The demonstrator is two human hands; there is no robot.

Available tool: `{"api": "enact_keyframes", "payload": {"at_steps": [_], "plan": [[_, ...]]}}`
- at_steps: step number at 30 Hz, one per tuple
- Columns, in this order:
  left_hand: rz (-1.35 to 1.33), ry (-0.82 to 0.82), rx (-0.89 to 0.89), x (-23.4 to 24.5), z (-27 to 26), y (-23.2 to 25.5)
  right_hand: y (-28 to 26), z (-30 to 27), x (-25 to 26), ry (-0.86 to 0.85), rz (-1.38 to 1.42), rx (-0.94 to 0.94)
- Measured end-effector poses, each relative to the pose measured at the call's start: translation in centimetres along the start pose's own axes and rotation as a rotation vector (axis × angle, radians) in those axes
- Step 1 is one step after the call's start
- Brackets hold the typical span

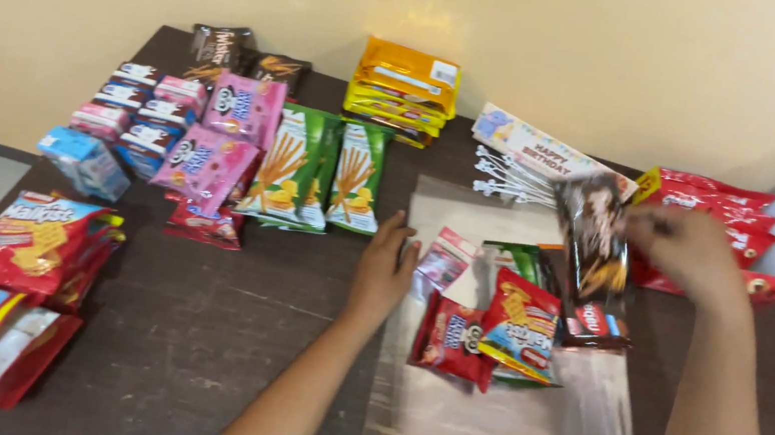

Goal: Assembling a snack gift bag by selecting various packaged food items and placing them into a clear plastic bag.

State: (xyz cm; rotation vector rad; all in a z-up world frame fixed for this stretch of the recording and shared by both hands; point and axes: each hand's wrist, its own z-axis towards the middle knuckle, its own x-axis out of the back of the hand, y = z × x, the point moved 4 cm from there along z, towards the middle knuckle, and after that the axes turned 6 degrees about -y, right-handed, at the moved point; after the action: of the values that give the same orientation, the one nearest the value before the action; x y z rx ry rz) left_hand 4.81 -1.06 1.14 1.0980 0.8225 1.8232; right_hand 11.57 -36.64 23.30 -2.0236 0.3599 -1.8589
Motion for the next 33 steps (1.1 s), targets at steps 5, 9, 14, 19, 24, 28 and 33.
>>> {"api": "enact_keyframes", "payload": {"at_steps": [5, 9, 14, 19, 24, 28, 33], "plan": [[-0.008, -0.066, 0.034, 1.0, -0.1, 1.1, 5.7, -1.2, -1.1, -0.208, 0.012, -0.214], [0.0, -0.118, 0.058, 1.6, -0.2, 1.7, 16.9, 4.2, 0.0, 0.345, -0.041, -0.008], [-0.024, -0.179, 0.104, 1.9, -0.2, 2.5, 26.3, 8.4, -2.6, 0.409, -0.131, -0.045], [-0.071, -0.219, 0.047, 2.5, -0.2, 4.8, 22.6, 7.4, -1.9, 0.112, -0.03, -0.079], [-0.041, -0.378, 0.333, 2.4, -0.5, 6.0, 22.4, 7.4, -1.8, 0.133, -0.077, -0.185], [-0.026, -0.291, 0.208, 1.9, -0.7, 3.4, 23.0, 7.5, -1.9, 0.198, -0.08, -0.156], [0.006, -0.353, 0.195, 1.8, -0.6, 4.0, 23.9, 7.0, -0.8, 0.472, -0.246, 0.042]]}}
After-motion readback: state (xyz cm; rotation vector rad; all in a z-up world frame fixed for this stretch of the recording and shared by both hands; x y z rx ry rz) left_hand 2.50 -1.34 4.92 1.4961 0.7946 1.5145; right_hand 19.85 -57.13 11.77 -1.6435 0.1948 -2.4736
